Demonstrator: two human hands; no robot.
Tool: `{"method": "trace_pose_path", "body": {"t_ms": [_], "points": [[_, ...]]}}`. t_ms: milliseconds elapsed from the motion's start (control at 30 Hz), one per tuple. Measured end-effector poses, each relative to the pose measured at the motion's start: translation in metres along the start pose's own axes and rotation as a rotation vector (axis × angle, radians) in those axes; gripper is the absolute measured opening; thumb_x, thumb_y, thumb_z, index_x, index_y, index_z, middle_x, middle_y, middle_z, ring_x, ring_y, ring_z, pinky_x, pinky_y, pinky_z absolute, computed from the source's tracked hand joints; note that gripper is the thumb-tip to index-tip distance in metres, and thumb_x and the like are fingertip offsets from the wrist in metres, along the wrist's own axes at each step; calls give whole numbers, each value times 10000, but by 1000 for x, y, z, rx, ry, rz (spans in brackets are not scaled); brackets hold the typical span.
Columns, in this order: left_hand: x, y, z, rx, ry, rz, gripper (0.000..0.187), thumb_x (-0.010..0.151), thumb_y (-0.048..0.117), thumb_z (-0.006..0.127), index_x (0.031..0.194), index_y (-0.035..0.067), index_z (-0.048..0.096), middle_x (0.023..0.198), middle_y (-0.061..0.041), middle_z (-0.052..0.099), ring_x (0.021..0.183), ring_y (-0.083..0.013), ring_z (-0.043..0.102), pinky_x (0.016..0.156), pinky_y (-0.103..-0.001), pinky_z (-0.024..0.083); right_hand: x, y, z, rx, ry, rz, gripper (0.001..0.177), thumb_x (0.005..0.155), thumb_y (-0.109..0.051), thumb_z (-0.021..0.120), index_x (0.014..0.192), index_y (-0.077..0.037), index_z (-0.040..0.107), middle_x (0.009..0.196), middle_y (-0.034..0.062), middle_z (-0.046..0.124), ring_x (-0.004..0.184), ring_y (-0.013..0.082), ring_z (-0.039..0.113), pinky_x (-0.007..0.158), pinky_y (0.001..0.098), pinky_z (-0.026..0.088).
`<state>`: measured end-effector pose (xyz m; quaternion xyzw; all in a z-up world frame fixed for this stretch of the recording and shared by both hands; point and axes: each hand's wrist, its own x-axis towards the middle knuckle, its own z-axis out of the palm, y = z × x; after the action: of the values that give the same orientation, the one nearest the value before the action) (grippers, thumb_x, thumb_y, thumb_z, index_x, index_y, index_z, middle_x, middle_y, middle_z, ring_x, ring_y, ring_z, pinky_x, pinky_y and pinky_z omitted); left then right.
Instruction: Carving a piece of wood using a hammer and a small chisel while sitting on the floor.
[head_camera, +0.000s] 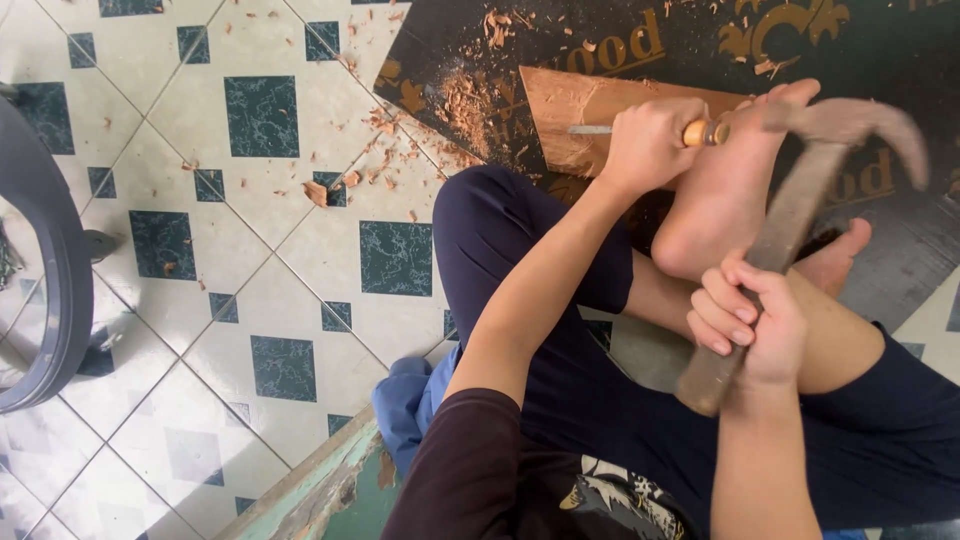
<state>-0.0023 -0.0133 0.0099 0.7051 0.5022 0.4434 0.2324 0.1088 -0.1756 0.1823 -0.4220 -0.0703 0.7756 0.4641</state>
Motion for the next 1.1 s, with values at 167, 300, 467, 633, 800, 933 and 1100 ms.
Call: {"method": "trace_pose_path", "body": {"t_ms": [167, 300, 467, 633, 800, 933, 1100], "points": [[8, -1, 2, -28, 36, 10, 135, 758, 230, 553, 675, 222, 447, 546, 45, 475, 456, -208, 426, 424, -399, 278, 2, -4, 0, -47, 13, 29, 260, 900, -110, 431, 674, -221, 365, 523, -105, 238, 349, 24, 192, 298, 199, 176], [5, -2, 2, 5, 16, -33, 224, 813, 325, 548, 658, 223, 422, 544, 62, 471, 474, -203, 401, 438, -389, 279, -1, -5, 0, -37, 117, -36, 265, 932, -145, 443, 680, -203, 380, 533, -105, 251, 372, 16, 187, 329, 183, 184], [-2, -10, 12, 81, -107, -128, 110, 675, 249, 578, 663, 234, 469, 570, 52, 561, 526, -292, 493, 456, -435, 315, -5, -8, 0, -88, 30, 98, 282, 951, -122, 450, 685, -182, 380, 535, -95, 282, 359, 9, 220, 302, 189, 186], [-3, -6, 1, 78, 18, 28, 184, 764, 247, 525, 653, 222, 380, 525, 65, 438, 462, -191, 363, 418, -375, 251, -9, -3, 16, -60, 117, -122, 284, 904, -212, 428, 646, -235, 312, 541, -110, 241, 372, 31, 173, 354, 204, 162], [-1, -17, 1, 98, -48, -48, 197, 728, 255, 592, 632, 211, 426, 521, 51, 498, 451, -217, 441, 413, -390, 306, -3, -11, -5, -103, 34, 47, 290, 963, -133, 421, 687, -202, 369, 542, -105, 253, 369, 15, 197, 318, 193, 184], [3, -17, -11, 139, 4, -28, 248, 769, 283, 580, 627, 215, 388, 508, 47, 465, 446, -224, 429, 409, -403, 298, -5, -6, 1, -31, 127, -157, 256, 922, -197, 436, 764, -327, 589, 546, -128, 254, 374, 23, 185, 348, 192, 174], [-1, -31, -8, 131, 21, 5, 231, 712, 180, 575, 617, 201, 366, 499, 47, 425, 433, -174, 361, 392, -369, 262, 11, 1, 4, -160, 103, 22, 328, 941, -191, 444, 633, -219, 336, 523, -101, 251, 384, 23, 201, 357, 204, 170]]}}
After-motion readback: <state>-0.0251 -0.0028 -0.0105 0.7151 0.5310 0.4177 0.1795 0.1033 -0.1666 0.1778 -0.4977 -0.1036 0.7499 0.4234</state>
